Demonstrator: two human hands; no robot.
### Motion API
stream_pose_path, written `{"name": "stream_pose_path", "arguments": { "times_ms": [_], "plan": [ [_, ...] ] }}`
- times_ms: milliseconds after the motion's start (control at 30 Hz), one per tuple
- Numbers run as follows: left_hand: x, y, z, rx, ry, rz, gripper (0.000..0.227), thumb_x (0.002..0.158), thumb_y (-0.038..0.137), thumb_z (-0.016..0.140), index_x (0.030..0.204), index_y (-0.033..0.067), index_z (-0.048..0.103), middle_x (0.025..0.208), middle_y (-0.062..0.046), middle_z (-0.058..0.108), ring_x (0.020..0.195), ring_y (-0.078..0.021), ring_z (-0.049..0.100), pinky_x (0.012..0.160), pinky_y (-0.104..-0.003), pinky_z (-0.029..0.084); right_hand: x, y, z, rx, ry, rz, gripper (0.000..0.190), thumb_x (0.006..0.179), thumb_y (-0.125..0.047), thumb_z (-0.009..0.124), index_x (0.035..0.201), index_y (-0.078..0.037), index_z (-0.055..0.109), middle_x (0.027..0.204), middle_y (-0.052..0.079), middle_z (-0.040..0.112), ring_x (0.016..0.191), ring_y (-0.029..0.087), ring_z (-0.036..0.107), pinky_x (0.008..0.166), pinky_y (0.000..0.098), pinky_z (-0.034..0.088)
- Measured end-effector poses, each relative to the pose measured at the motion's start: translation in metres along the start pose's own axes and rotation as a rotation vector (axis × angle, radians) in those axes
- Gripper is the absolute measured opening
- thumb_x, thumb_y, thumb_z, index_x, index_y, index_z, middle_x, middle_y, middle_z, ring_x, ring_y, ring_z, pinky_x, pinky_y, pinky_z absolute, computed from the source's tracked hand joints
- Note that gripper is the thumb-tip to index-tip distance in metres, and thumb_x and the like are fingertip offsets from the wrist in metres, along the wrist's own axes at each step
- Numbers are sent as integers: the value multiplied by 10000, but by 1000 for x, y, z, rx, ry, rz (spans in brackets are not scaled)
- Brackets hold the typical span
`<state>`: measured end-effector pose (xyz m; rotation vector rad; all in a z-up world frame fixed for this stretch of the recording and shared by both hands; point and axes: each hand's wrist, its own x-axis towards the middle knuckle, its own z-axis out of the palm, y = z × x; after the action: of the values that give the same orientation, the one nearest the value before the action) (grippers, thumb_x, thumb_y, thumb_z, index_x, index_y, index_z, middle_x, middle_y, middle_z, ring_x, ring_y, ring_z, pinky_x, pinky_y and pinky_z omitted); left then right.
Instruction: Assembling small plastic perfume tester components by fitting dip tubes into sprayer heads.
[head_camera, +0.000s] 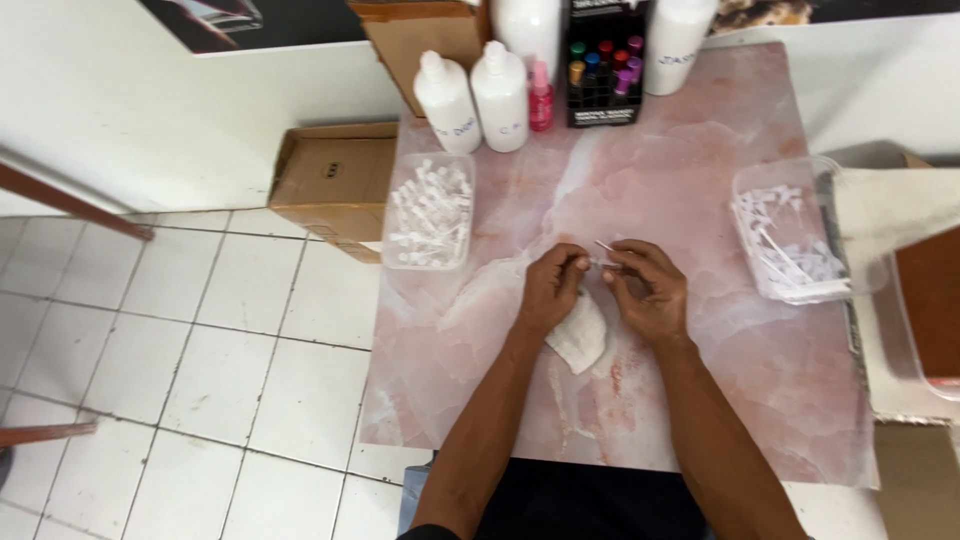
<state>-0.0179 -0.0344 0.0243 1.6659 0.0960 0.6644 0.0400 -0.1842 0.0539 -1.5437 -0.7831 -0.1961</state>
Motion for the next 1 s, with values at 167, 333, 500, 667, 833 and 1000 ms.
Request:
{"name": "stream_pose_path", "arguments": {
  "times_ms": [167, 333, 500, 667, 833, 1000],
  "plan": [
    [4, 9, -6, 36, 73, 61, 78, 997, 69, 666, 1032, 51, 733, 813, -145, 702, 762, -247, 668, 738, -376, 549, 0, -6, 9, -97, -15, -110, 240, 867, 66, 794, 1103, 61, 756, 1046, 244, 670, 865, 349, 717, 744, 410, 623],
    [3, 31, -25, 22, 131, 83, 99, 990, 43, 687, 1064, 54, 752, 851, -125, 714, 789, -183, 664, 760, -343, 546, 6, -18, 24, -189, -55, -175, 246, 813, 82, 826, 1050, 50, 769, 964, 209, 707, 827, 348, 729, 717, 423, 617],
    [6, 42, -55, 36, 236, 115, 228, 941, 16, 719, 1167, 34, 740, 958, -160, 743, 873, -248, 737, 793, -361, 597, 15, -34, 59, -140, -38, -86, 229, 841, 35, 844, 1053, 8, 761, 950, 161, 746, 809, 262, 727, 734, 388, 592],
    [9, 51, -105, 154, 347, 257, 278, 912, -126, 652, 1125, 33, 733, 1001, -152, 730, 864, -287, 727, 781, -395, 596, 40, -35, 106, -44, 14, -68, 245, 834, -22, 867, 1056, -23, 763, 937, 129, 756, 809, 253, 734, 721, 357, 591],
    [15, 39, -159, 394, 583, 386, 317, 864, -155, 646, 1073, 62, 744, 1040, -104, 730, 970, -294, 703, 856, -402, 566, 63, -23, 152, -53, -2, -6, 217, 844, -50, 853, 1045, -72, 776, 911, 105, 754, 783, 258, 724, 693, 365, 574],
    [33, 27, -189, 618, 539, 352, 188, 958, -49, 633, 1105, 4, 736, 1093, -161, 696, 1114, -360, 644, 1052, -463, 468, 83, -4, 183, -216, -50, 103, 272, 821, -83, 857, 1067, -26, 758, 889, 158, 738, 744, 299, 717, 654, 405, 571]
  ]
}}
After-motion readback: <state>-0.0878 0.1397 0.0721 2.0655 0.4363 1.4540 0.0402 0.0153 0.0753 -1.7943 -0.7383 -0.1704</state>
